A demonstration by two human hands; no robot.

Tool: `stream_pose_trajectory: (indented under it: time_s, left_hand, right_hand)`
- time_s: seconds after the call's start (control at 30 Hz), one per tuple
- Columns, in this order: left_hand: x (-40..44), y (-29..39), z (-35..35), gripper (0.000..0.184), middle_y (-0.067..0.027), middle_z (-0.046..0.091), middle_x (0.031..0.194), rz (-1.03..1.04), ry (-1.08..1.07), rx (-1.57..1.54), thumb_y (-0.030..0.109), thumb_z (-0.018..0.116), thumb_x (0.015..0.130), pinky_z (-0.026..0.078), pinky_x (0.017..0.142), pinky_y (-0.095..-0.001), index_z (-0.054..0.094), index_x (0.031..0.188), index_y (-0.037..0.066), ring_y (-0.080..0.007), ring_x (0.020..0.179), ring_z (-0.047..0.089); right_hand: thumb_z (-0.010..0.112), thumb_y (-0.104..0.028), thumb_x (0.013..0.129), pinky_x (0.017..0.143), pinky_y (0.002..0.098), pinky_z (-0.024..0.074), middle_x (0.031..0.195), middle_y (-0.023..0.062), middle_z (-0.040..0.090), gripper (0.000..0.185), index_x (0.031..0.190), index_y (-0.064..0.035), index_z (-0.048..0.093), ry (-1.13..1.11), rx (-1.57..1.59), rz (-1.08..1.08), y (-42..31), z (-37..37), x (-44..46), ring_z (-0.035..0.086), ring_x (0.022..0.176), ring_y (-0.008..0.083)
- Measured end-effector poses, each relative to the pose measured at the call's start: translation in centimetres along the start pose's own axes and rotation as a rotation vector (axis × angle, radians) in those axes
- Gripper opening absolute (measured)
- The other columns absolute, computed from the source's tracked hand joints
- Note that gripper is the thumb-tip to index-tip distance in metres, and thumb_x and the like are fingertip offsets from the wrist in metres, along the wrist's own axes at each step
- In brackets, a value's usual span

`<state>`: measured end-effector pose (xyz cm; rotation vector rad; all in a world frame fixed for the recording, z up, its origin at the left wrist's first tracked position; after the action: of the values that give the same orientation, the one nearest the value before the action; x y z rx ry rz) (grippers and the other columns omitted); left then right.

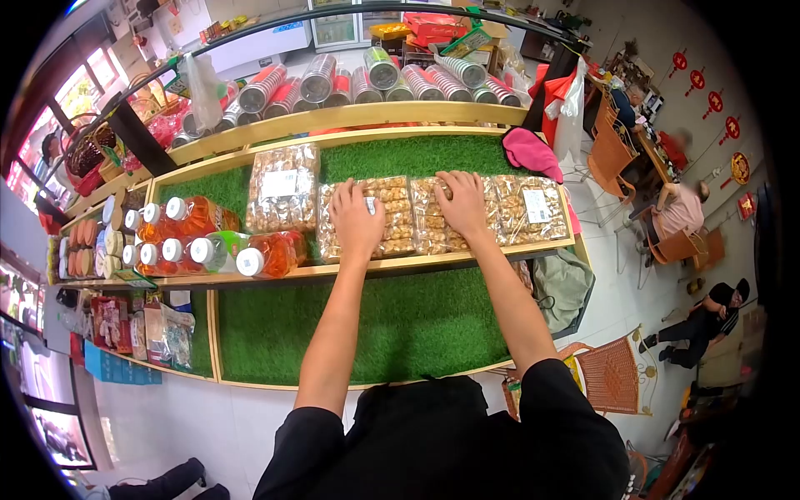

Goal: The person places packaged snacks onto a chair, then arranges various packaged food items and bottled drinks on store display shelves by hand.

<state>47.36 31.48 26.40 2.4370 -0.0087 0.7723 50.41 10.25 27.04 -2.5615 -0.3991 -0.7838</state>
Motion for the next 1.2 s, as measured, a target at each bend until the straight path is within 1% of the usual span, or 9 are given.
stream_pose_trajectory:
  time_s: [0.23, 0.33, 0.4, 0.53, 0.9, 1.03, 1.1, 1.17, 1.2]
  left_hand:
    - [-0.1, -0.3, 0.0, 0.039, -0.0150, 0.043, 0.125, 0.014, 0.039, -0.014, 0.022, 0.054, 0.078, 0.023, 0.103, -0.0435, 0.053, 0.113, 0.004, -0.0310, 0.122, 0.033]
    - [-0.2, -0.2, -0.1, 0.039, -0.0177, 0.043, 0.125, 0.012, 0.036, -0.047, 0.022, 0.050, 0.079, 0.020, 0.105, -0.0448, 0.053, 0.112, 0.001, -0.0328, 0.123, 0.032]
    - [-0.2, -0.1, -0.3, 0.039, -0.0177, 0.043, 0.125, 0.013, 0.039, -0.045, 0.022, 0.051, 0.079, 0.020, 0.105, -0.0449, 0.052, 0.112, 0.001, -0.0329, 0.123, 0.033]
    - [-0.3, -0.3, -0.3, 0.039, -0.0177, 0.043, 0.125, 0.028, 0.055, -0.043, 0.020, 0.053, 0.078, 0.020, 0.105, -0.0449, 0.052, 0.112, 0.001, -0.0329, 0.121, 0.034]
    - [-1.9, -1.3, -1.7, 0.048, -0.0172, 0.040, 0.129, 0.112, 0.043, -0.135, 0.013, 0.055, 0.073, 0.021, 0.106, -0.0457, 0.048, 0.119, 0.004, -0.0338, 0.124, 0.032]
    - [-4.7, -1.1, -4.5, 0.051, -0.0174, 0.034, 0.133, 0.166, 0.000, -0.166, 0.007, 0.055, 0.071, 0.023, 0.105, -0.0446, 0.045, 0.122, 0.004, -0.0341, 0.126, 0.028]
    - [-7.2, -0.2, -6.7, 0.054, -0.0179, 0.032, 0.134, 0.120, -0.009, -0.164, 0.004, 0.054, 0.072, 0.026, 0.104, -0.0434, 0.044, 0.124, 0.005, -0.0341, 0.125, 0.029]
    - [-9.6, -0.3, -7.9, 0.053, -0.0158, 0.032, 0.136, -0.102, -0.003, -0.501, 0.007, 0.053, 0.076, 0.029, 0.102, -0.0415, 0.041, 0.127, 0.007, -0.0319, 0.123, 0.033]
    - [-11.1, -0.7, -7.6, 0.053, -0.0158, 0.032, 0.136, -0.116, -0.006, -0.500, 0.007, 0.053, 0.076, 0.029, 0.102, -0.0415, 0.041, 0.127, 0.007, -0.0319, 0.123, 0.033]
  right_hand:
    - [0.053, -0.027, 0.083, 0.103, 0.0456, 0.0219, 0.106, 0.0124, 0.055, 0.030, 0.106, -0.0084, 0.058, 0.011, 0.001, -0.007, 0.0, 0.3, 0.0, 0.047, 0.107, 0.0274]
    - [0.051, -0.028, 0.083, 0.103, 0.0463, 0.0219, 0.107, 0.0135, 0.055, 0.031, 0.107, -0.0078, 0.058, -0.091, -0.007, 0.035, -0.2, 0.5, 0.9, 0.047, 0.108, 0.0287]
    - [0.048, -0.029, 0.085, 0.103, 0.0469, 0.0223, 0.109, 0.0150, 0.055, 0.034, 0.109, -0.0071, 0.057, -0.255, -0.195, 0.154, -0.8, 1.1, 1.9, 0.047, 0.109, 0.0300]
    - [0.044, -0.033, 0.087, 0.102, 0.0480, 0.0232, 0.112, 0.0161, 0.054, 0.039, 0.113, -0.0072, 0.055, -0.228, -0.014, 0.030, -4.6, 2.7, 3.6, 0.046, 0.111, 0.0310]
    - [0.043, -0.040, 0.087, 0.099, 0.0483, 0.0248, 0.110, 0.0173, 0.056, 0.043, 0.110, -0.0057, 0.056, -0.452, -0.004, -0.016, -9.7, 6.3, 4.0, 0.046, 0.109, 0.0338]
    - [0.049, -0.038, 0.084, 0.098, 0.0476, 0.0260, 0.104, 0.0159, 0.057, 0.041, 0.107, -0.0056, 0.058, -0.386, -0.028, -0.109, -11.4, 2.4, 3.7, 0.048, 0.103, 0.0323]
    - [0.053, -0.031, 0.082, 0.095, 0.0446, 0.0290, 0.095, 0.0143, 0.057, 0.034, 0.105, -0.0057, 0.059, -0.259, -0.028, -0.182, -13.0, -0.9, 3.0, 0.050, 0.097, 0.0305]
    - [0.055, -0.019, 0.080, 0.085, 0.0404, 0.0355, 0.087, 0.0128, 0.056, 0.022, 0.096, -0.0046, 0.060, -0.083, 0.056, -0.298, -14.8, -4.8, 1.6, 0.051, 0.087, 0.0278]
    - [0.054, -0.014, 0.080, 0.079, 0.0374, 0.0374, 0.084, 0.0125, 0.055, 0.017, 0.092, -0.0032, 0.060, -0.033, 0.172, -0.284, -15.3, -6.9, 0.4, 0.052, 0.083, 0.0262]
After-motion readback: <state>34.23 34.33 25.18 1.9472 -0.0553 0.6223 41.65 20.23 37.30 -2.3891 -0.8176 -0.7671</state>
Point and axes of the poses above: each hand's wrist, its own x-axis towards the middle knuckle, its own z-axis out of the palm, y = z × x, the point moved 3 cm from there along x, towards the middle knuckle
